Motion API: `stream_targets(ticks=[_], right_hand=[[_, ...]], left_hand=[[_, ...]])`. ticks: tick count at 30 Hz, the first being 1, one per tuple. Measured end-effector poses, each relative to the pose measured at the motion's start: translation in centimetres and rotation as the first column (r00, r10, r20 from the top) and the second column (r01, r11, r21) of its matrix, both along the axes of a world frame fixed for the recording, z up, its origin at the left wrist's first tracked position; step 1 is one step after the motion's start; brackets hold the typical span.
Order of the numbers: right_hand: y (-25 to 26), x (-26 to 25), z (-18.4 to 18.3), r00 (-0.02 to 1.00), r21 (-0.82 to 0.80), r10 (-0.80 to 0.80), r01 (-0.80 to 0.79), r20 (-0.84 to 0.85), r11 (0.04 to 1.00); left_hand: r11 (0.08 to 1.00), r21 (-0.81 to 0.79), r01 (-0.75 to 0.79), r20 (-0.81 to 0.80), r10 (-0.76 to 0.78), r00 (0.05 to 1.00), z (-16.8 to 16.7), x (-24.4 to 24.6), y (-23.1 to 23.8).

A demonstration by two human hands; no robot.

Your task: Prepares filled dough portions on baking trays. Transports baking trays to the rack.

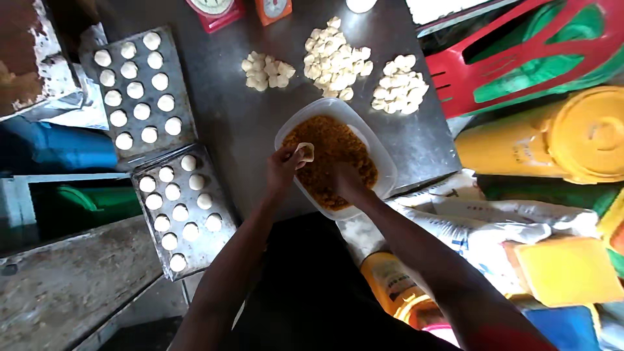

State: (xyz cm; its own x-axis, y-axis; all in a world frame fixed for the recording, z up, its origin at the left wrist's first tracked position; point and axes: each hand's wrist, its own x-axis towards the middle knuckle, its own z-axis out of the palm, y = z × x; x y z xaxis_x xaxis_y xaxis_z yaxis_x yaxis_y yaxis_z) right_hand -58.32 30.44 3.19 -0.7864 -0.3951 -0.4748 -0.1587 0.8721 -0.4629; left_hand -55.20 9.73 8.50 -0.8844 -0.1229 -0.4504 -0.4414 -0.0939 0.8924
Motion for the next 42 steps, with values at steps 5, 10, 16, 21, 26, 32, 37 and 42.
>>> stream_targets(ticks=[5,10,16,21,26,32,37,42], right_hand=[[0.4,-1.0,6.2,0.976,-0.368,-0.216,0.202,0.002,0.907],[-0.4,-1.5,7.0,0.970,-0.472,-0.238,0.187,-0.049,0.861],[1.3,-2.2,5.6,0.922,-0.496,-0.273,0.379,0.274,0.781],[1.0,-1.1,4.7,0.832,-0.549,-0.399,0.554,0.386,0.626],[1.5,-0.6,4.4,0.858,-0.572,-0.425,0.511,0.290,0.641],[1.6,0.5,3.6,0.919,-0.548,-0.325,0.158,-0.223,0.822],[0.6,1.5,2.8,0.916,-0.539,-0.346,0.191,-0.202,0.820],[1.0,1.0,3.1,0.919,-0.525,-0.393,0.325,-0.019,0.787]], left_hand=[[0.994,0.105,-0.012,0.073,0.004,0.997,0.0,0.5,-0.3],[0.974,0.215,0.072,0.031,-0.080,0.996,0.5,0.5,0.9],[0.927,0.349,0.140,-0.005,-0.148,0.989,-0.4,0.6,0.8],[0.924,0.241,0.296,-0.034,-0.297,0.954,-0.4,0.4,0.8],[0.922,0.171,0.347,-0.031,-0.347,0.937,0.7,-0.1,1.2],[0.926,0.339,0.168,0.169,-0.235,0.957,0.5,-0.1,1.7],[0.913,0.407,0.025,0.280,-0.151,0.948,2.4,-0.1,2.7],[0.954,0.152,0.258,0.134,-0.279,0.951,2.2,0.7,2.2]])
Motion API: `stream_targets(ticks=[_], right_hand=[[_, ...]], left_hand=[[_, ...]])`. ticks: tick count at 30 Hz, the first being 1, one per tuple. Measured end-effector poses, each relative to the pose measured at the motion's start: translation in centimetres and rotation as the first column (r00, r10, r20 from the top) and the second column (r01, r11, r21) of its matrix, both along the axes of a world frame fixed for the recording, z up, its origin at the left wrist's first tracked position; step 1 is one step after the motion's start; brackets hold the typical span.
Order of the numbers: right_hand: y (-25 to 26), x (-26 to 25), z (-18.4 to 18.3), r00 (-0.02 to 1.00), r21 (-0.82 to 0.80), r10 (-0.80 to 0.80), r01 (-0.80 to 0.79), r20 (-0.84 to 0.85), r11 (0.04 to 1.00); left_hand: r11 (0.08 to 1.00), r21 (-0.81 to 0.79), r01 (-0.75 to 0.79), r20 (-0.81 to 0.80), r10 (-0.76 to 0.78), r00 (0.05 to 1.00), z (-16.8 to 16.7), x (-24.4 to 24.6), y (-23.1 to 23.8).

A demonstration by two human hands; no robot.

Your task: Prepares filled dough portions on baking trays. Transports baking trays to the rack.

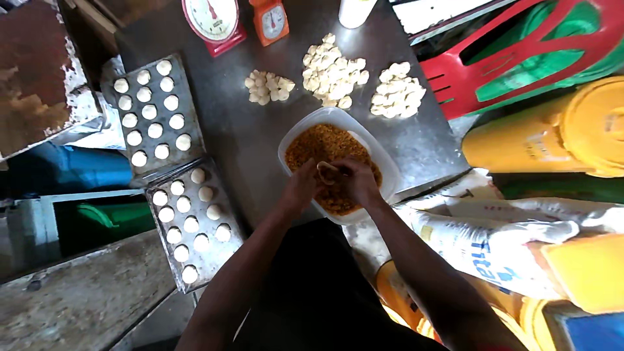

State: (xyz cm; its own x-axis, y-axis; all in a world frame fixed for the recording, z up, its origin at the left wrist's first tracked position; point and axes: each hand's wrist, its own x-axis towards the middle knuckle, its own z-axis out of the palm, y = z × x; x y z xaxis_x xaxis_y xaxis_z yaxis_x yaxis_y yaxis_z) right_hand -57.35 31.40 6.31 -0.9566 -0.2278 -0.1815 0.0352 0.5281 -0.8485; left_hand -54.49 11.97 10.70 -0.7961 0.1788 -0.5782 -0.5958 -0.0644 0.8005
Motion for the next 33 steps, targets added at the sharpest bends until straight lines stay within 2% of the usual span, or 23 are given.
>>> stream_targets(ticks=[2,4,8,13,16,19,25,31,33], right_hand=[[0.3,-0.2,0.1,0.997,-0.055,-0.014,0.018,0.070,0.998],[0.4,-0.2,0.3,0.994,-0.131,-0.010,0.024,0.108,0.991],[0.1,0.0,0.9,0.986,-0.226,-0.028,0.065,0.163,0.972],[-0.5,0.3,1.0,0.966,-0.366,-0.055,0.149,0.254,0.919],[-0.6,0.4,1.0,0.962,-0.358,-0.046,0.144,0.268,0.922],[-0.4,0.5,0.9,0.975,-0.300,-0.023,0.090,0.220,0.950],[-0.5,0.5,1.2,0.983,-0.267,-0.046,0.093,0.175,0.959],[-0.8,0.5,3.3,0.947,-0.336,-0.010,0.124,0.320,0.933],[-1.3,0.6,3.8,0.963,-0.266,-0.001,0.076,0.271,0.961]], left_hand=[[0.986,-0.163,0.048,-0.080,-0.062,0.995,0.0,0.1,-0.3],[0.969,-0.247,0.032,-0.127,-0.065,0.990,0.4,0.1,-0.5],[0.980,-0.183,-0.080,-0.167,0.050,0.985,0.4,0.1,-0.7],[0.971,-0.214,-0.102,-0.190,0.061,0.980,0.1,0.2,-0.8],[0.968,-0.249,-0.019,-0.159,-0.021,0.987,0.2,0.1,-0.8],[0.984,-0.177,0.021,-0.118,-0.043,0.992,-0.4,0.3,-0.6],[0.980,-0.185,-0.069,-0.158,0.040,0.987,-0.7,0.4,0.2],[0.942,-0.289,-0.170,-0.249,0.098,0.963,-1.1,0.7,0.3],[0.924,-0.328,-0.197,-0.290,0.100,0.952,-1.2,0.9,-0.2]])
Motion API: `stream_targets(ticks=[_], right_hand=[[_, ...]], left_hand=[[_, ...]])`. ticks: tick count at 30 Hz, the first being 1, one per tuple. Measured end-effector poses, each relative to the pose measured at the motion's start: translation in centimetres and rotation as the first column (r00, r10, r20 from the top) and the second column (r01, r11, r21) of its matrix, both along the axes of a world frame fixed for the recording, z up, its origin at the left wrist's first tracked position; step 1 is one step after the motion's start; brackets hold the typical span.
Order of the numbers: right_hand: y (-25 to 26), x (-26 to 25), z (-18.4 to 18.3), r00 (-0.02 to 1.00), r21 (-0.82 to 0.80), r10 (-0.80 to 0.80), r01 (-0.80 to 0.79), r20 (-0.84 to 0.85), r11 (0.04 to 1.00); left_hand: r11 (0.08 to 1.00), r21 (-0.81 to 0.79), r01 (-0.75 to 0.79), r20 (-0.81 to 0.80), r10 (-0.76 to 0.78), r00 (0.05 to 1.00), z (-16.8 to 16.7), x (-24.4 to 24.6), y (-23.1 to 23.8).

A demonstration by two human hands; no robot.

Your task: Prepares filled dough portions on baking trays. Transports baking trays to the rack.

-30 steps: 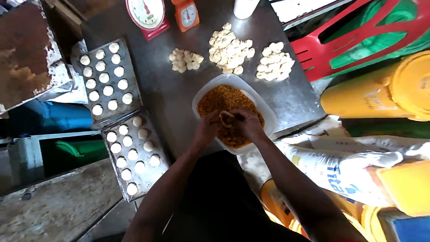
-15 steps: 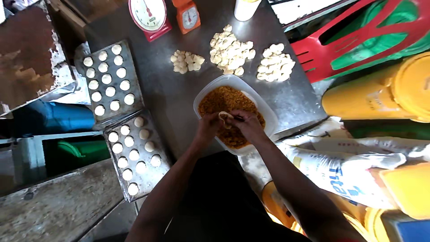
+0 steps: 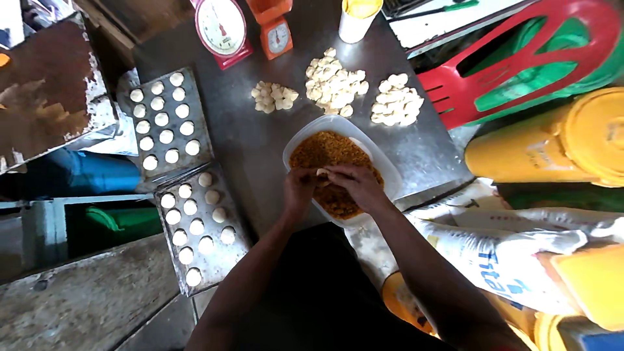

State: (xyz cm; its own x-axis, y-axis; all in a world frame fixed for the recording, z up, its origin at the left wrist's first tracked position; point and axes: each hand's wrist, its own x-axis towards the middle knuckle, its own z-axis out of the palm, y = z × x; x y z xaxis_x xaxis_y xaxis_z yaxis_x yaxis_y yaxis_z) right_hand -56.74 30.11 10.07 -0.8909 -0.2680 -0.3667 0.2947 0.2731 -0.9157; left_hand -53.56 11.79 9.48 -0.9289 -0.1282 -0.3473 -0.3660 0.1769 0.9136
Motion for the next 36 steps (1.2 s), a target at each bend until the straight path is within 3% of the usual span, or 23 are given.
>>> stream_targets(ticks=[2,4,6,9,11,15,19,22,25,28,31,33,36], right_hand=[[-1.2,0.3,0.0,0.993,0.125,-0.011,0.026,-0.118,0.992],[-2.7,0.7,-0.4,0.974,0.135,-0.053,0.084,-0.219,0.987],[-4.1,1.2,-0.5,0.972,0.049,-0.074,0.087,-0.224,0.995],[-6.3,2.3,0.8,0.983,-0.122,0.055,-0.078,-0.177,0.989],[-8.1,3.3,0.9,0.948,-0.066,0.131,-0.157,-0.290,0.985],[-12.3,4.3,-1.7,0.812,0.056,0.138,-0.129,-0.567,0.990],[-14.2,4.6,-1.4,0.853,0.150,0.391,-0.361,-0.345,0.921],[-14.3,5.2,-0.6,0.800,0.164,0.563,-0.538,-0.209,0.827],[-14.4,6.3,-1.6,0.832,0.196,0.515,-0.480,-0.208,0.855],[-14.7,6.7,-4.4,0.845,0.253,0.487,-0.432,-0.224,0.866],[-15.1,6.7,-5.5,0.854,0.211,0.520,-0.509,0.004,0.834],[-15.5,6.8,-6.8,0.825,0.195,0.544,-0.566,0.155,0.801],[-15.8,8.7,-12.3,0.862,0.334,0.495,-0.501,0.111,0.798]], left_hand=[[0.999,0.033,-0.008,0.009,0.008,1.000,0.3,0.6,-0.5],[0.987,0.156,-0.039,0.034,0.034,0.999,0.4,1.3,-1.3],[0.978,0.188,-0.085,0.012,0.085,0.996,0.7,2.5,-2.3],[0.971,0.138,-0.197,-0.043,0.204,0.978,1.4,4.3,-4.4],[0.950,0.151,-0.273,-0.058,0.285,0.957,1.5,5.5,-5.7],[0.908,0.186,-0.375,0.007,0.380,0.925,1.1,7.9,-7.6],[0.943,-0.056,-0.329,-0.030,0.328,0.944,0.4,11.2,-9.9],[0.951,-0.061,-0.302,-0.074,0.298,0.952,-0.4,13.0,-11.9],[0.972,-0.021,-0.234,-0.077,0.232,0.970,-1.5,13.5,-12.8],[0.974,-0.153,-0.168,-0.020,0.167,0.986,-3.0,13.3,-12.9],[0.961,-0.271,-0.058,0.051,0.074,0.996,-4.7,12.9,-12.9],[0.943,-0.331,0.041,0.119,-0.001,0.993,-6.9,12.4,-12.6],[0.915,-0.363,0.174,0.226,-0.095,0.969,-12.4,12.9,-11.0]])
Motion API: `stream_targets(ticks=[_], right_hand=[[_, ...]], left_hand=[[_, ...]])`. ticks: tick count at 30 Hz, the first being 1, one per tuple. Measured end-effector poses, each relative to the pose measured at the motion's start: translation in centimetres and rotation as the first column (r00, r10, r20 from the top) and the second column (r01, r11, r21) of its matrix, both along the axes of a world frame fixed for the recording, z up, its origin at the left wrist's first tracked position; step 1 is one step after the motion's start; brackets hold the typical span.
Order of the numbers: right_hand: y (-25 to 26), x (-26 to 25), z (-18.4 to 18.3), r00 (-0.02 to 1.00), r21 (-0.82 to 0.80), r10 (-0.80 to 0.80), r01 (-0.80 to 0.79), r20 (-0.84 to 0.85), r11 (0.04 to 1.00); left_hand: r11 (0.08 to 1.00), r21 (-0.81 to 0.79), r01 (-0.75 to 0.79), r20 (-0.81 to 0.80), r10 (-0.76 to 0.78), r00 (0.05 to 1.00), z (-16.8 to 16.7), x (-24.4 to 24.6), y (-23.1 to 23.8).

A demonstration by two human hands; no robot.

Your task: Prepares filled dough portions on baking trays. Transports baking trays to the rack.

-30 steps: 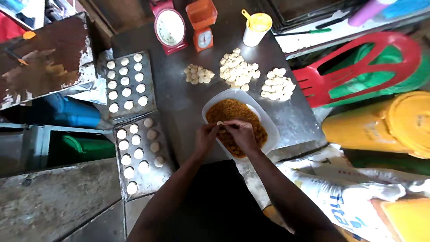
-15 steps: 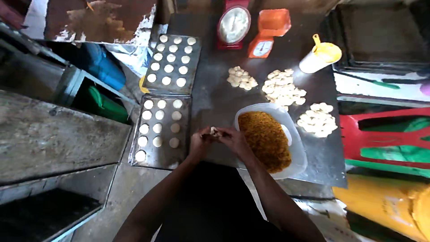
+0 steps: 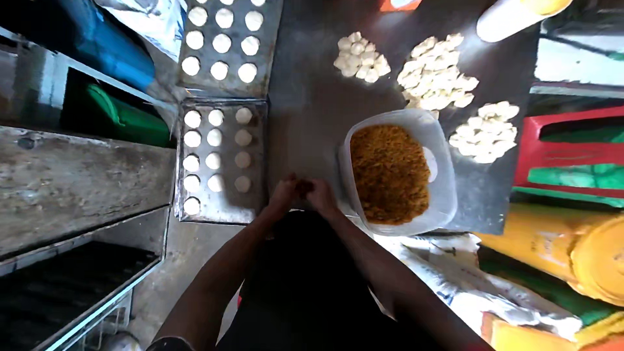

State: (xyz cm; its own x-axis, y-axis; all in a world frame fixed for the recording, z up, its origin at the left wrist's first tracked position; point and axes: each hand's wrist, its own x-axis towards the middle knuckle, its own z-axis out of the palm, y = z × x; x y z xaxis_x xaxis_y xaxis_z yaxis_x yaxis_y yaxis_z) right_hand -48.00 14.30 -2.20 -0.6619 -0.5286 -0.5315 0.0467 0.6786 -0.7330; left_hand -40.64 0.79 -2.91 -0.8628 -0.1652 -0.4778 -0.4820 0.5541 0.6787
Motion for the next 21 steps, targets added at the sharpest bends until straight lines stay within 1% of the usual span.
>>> stream_targets(ticks=[2,4,6,8,9,11,14,16,18,19,21], right_hand=[[0.7,1.2,-3.7,0.995,-0.010,0.014,-0.015,-0.094,1.000],[1.3,0.5,-5.0,0.992,-0.047,0.036,-0.042,-0.119,0.998],[2.6,0.7,-4.8,0.994,-0.058,0.046,-0.052,-0.099,0.997],[2.7,0.0,-4.1,0.997,-0.065,0.048,-0.053,-0.067,0.996],[2.8,0.1,-4.0,0.995,-0.075,0.055,-0.061,-0.078,0.995],[3.0,0.8,-4.5,0.988,-0.071,0.092,-0.101,-0.122,0.992],[2.5,0.9,-5.0,0.974,-0.054,0.116,-0.129,-0.193,0.990],[1.9,0.2,-5.0,0.964,-0.012,0.171,-0.177,-0.201,0.984],[1.0,-0.9,-4.5,0.944,0.104,0.267,-0.251,-0.193,0.963],[0.4,-1.2,-3.9,0.928,0.162,0.313,-0.284,-0.200,0.945],[-1.1,-1.3,-2.1,0.900,0.248,0.389,-0.337,-0.199,0.908]], left_hand=[[1.000,0.002,0.012,0.043,-0.013,0.999,-2.4,1.2,1.2],[0.999,0.024,-0.049,0.019,0.048,0.999,-2.8,1.7,1.1],[0.992,0.044,-0.118,0.045,0.116,0.992,-2.0,3.2,1.6],[0.973,0.031,-0.227,0.058,0.225,0.973,-1.3,3.3,1.7],[0.965,0.029,-0.260,0.060,0.258,0.964,-1.1,3.5,1.9],[0.956,0.038,-0.292,0.050,0.290,0.956,-1.3,3.5,2.2],[0.957,0.026,-0.289,0.017,0.288,0.957,-2.0,2.6,2.4],[0.959,0.026,-0.281,0.024,0.281,0.960,-2.2,2.2,2.5],[0.963,0.004,-0.269,0.063,0.268,0.961,-2.8,1.9,2.5],[0.965,0.005,-0.261,0.083,0.260,0.962,-3.0,1.8,2.4],[0.969,0.055,-0.240,0.116,0.233,0.966,-2.6,1.5,1.3]])
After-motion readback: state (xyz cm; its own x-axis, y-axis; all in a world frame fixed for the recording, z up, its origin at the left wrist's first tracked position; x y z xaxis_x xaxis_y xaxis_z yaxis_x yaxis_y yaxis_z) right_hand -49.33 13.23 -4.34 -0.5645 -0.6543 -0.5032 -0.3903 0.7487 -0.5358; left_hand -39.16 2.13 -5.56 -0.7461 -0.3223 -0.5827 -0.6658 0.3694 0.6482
